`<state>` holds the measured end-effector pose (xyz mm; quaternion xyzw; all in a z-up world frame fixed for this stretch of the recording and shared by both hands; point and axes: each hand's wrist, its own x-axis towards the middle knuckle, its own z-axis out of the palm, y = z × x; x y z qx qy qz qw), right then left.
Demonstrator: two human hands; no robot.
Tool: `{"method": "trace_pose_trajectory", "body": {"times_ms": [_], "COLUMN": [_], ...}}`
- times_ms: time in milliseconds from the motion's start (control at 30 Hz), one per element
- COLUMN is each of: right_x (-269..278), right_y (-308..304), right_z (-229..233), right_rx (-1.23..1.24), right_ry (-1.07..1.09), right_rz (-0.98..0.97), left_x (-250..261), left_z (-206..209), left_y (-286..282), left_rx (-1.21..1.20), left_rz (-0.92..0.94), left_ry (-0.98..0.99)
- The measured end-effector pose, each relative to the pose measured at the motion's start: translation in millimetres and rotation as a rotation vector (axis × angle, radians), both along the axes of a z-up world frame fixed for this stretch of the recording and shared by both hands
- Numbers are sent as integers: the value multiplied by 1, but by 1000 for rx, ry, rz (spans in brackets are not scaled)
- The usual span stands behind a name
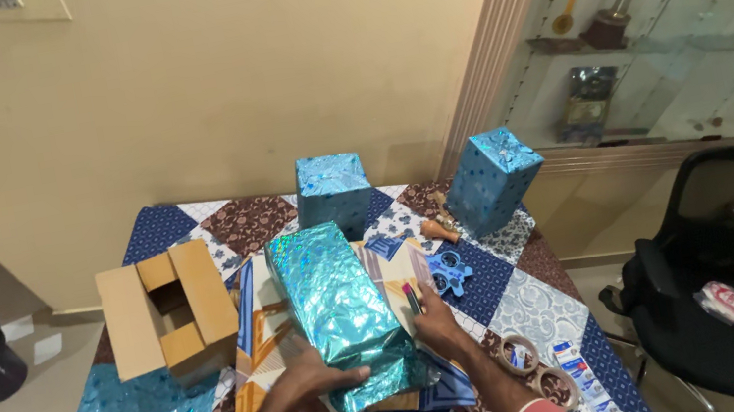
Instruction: The person wraps a rectangular box with teal metallic wrapping paper on a table. They fold the paper edges, smooth the surface, and use a pink utility knife to trim excess paper. The person then folds the ends and secures them with clear tape.
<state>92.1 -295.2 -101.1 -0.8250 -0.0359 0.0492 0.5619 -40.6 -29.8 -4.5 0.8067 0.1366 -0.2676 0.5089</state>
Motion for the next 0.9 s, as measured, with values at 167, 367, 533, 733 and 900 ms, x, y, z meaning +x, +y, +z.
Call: {"method": "trace_pose_trajectory", "body": {"times_ms": [167,367,533,733,900], "right_x": [-10,-3,-19,-58,-77], "right_y": [0,1,-2,9,13], "right_z": [16,-2,4,37,57], "right_rx": [-93,-196,-81,50,81], "right_ry": [24,-326,-293,37,152], "right_rz": [44,-27,123,-50,-12], "left_x": [-3,-6,1,-15,-23], "left_z": [-32,-45,-63,-53,-28], "left_y": [5,21,27,16,3], "left_rx": [179,222,166,284,369], "left_rz": [-29,-50,126,153,154], "left_ry": [-277,-296,-125,-244,-164]}}
